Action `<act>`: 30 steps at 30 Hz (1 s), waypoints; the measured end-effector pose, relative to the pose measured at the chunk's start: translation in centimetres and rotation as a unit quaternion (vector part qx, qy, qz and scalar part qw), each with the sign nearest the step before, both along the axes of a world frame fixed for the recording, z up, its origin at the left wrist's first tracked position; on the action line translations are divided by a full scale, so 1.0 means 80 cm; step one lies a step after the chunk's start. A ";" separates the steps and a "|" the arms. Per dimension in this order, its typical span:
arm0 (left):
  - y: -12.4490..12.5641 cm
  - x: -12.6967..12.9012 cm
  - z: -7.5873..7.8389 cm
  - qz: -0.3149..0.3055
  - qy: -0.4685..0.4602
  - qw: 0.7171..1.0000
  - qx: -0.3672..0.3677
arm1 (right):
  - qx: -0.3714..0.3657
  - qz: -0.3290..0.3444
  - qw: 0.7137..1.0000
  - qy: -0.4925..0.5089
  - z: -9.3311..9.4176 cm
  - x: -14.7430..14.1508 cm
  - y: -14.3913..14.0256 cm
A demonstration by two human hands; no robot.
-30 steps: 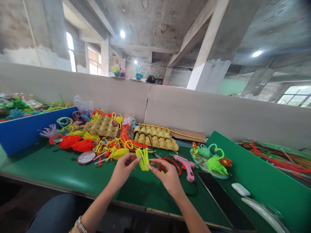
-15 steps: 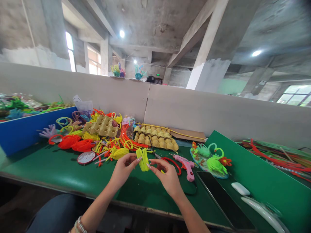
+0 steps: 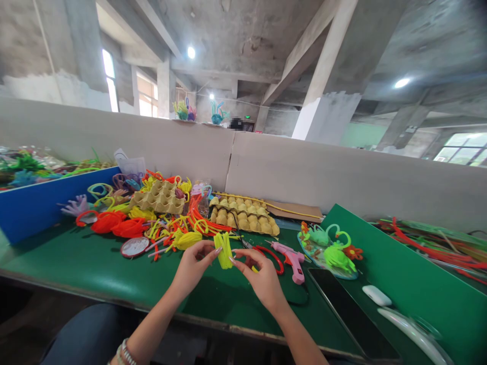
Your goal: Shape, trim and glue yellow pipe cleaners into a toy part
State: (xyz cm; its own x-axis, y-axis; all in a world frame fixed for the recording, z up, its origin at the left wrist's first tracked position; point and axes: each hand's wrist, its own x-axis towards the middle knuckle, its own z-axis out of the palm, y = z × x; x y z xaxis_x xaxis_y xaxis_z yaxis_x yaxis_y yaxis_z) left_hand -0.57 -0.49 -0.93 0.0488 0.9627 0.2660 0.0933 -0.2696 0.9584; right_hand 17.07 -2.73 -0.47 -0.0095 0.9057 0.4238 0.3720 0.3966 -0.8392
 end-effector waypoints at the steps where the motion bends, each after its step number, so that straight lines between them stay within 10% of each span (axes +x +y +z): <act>1: 0.000 0.000 0.000 0.001 -0.001 1.000 0.000 | -0.001 0.002 1.000 -0.002 0.000 0.000 0.000; 30: -0.001 0.003 -0.001 0.021 -0.033 0.999 -0.007 | -0.006 0.029 0.999 -0.027 0.004 0.006 -0.002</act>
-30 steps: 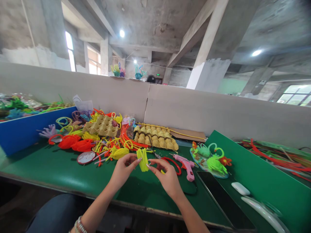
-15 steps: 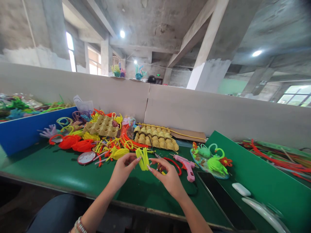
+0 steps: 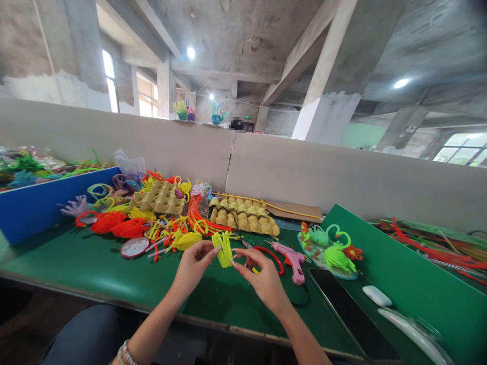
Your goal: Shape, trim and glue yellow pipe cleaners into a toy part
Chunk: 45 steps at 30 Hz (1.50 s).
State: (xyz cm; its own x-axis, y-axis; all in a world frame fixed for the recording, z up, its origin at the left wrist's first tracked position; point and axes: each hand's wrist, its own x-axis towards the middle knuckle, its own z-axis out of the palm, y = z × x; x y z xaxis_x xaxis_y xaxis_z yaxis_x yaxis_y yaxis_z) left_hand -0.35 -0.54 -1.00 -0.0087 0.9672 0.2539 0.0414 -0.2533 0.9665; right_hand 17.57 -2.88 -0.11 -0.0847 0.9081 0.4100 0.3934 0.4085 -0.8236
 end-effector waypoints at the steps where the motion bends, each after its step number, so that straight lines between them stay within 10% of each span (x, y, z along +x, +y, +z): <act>1: 0.000 0.000 -0.001 0.002 -0.001 1.000 -0.001 | -0.001 0.000 1.000 -0.002 0.000 0.000 0.000; 28: 0.005 -0.002 -0.004 -0.096 -0.052 0.992 -0.055 | -0.022 -0.013 0.999 -0.028 -0.002 0.001 0.001; 45: 0.002 -0.001 0.001 -0.037 -0.058 0.995 -0.065 | -0.022 -0.020 0.999 -0.042 0.000 0.002 0.000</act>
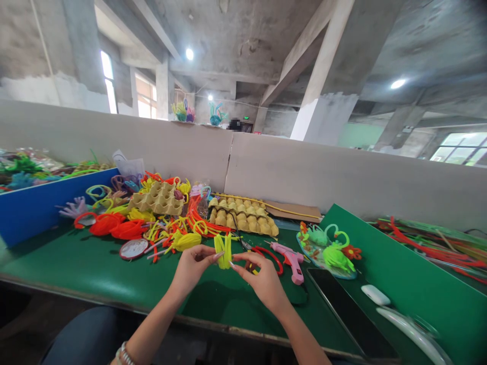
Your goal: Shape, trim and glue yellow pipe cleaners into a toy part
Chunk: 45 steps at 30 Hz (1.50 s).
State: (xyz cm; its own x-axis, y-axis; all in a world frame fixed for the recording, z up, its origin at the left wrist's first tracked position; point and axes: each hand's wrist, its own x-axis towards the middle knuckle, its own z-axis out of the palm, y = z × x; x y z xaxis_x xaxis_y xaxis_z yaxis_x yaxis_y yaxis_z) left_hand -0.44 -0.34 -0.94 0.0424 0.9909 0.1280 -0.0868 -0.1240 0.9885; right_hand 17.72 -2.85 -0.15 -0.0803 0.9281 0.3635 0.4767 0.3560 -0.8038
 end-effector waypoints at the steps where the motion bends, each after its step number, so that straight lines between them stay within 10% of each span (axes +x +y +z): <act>1: 0.000 0.000 0.000 0.001 -0.002 1.000 0.001 | 0.002 0.000 1.000 0.000 0.000 0.000 0.000; 45: 0.000 0.005 -0.005 0.005 -0.021 1.000 0.019 | 0.034 -0.003 0.999 -0.031 -0.001 -0.001 0.000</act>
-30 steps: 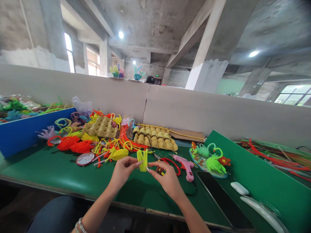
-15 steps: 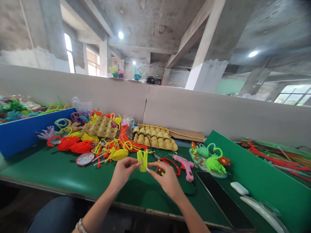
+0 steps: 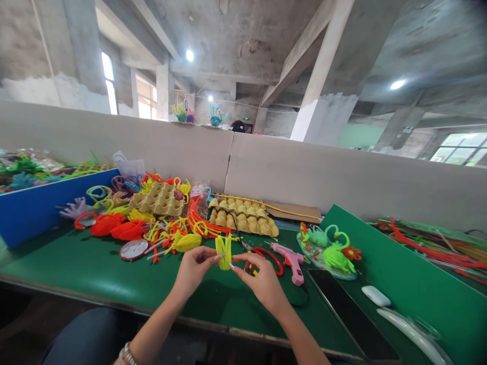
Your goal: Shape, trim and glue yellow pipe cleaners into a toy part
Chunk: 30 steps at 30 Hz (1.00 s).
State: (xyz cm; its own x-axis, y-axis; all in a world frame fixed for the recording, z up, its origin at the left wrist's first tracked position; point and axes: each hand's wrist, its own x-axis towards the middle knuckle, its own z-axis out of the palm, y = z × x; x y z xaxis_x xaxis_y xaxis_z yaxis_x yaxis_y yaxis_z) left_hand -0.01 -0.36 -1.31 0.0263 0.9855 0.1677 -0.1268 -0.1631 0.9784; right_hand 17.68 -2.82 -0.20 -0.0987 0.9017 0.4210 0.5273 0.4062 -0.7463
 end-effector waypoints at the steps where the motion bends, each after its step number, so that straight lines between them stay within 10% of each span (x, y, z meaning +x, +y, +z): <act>1: 0.000 0.000 0.001 -0.003 -0.016 1.000 -0.008 | 0.000 0.004 1.000 0.004 0.001 0.001 0.000; 12: -0.002 -0.009 0.022 -0.032 -0.391 0.884 -0.255 | -0.021 -0.004 0.994 0.109 0.007 0.011 0.002; 18: -0.018 -0.008 0.041 -0.133 -0.567 0.761 -0.285 | -0.029 0.021 0.995 0.093 0.006 0.004 -0.001; 25: -0.021 -0.010 0.041 -0.145 -0.527 0.794 -0.267 | -0.012 0.029 0.997 0.065 0.009 0.000 -0.004; 30: -0.007 -0.002 0.017 -0.042 -0.335 0.919 -0.204 | 0.058 -0.010 0.998 -0.017 0.005 0.001 -0.008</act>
State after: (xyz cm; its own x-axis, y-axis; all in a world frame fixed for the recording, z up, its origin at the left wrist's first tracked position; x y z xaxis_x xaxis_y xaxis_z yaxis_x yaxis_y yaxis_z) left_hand -0.19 -0.94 0.08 0.1300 0.9692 -0.2090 -0.7183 0.2373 0.6540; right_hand 17.75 -3.49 0.18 -0.0975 0.8491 0.5192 0.5602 0.4780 -0.6765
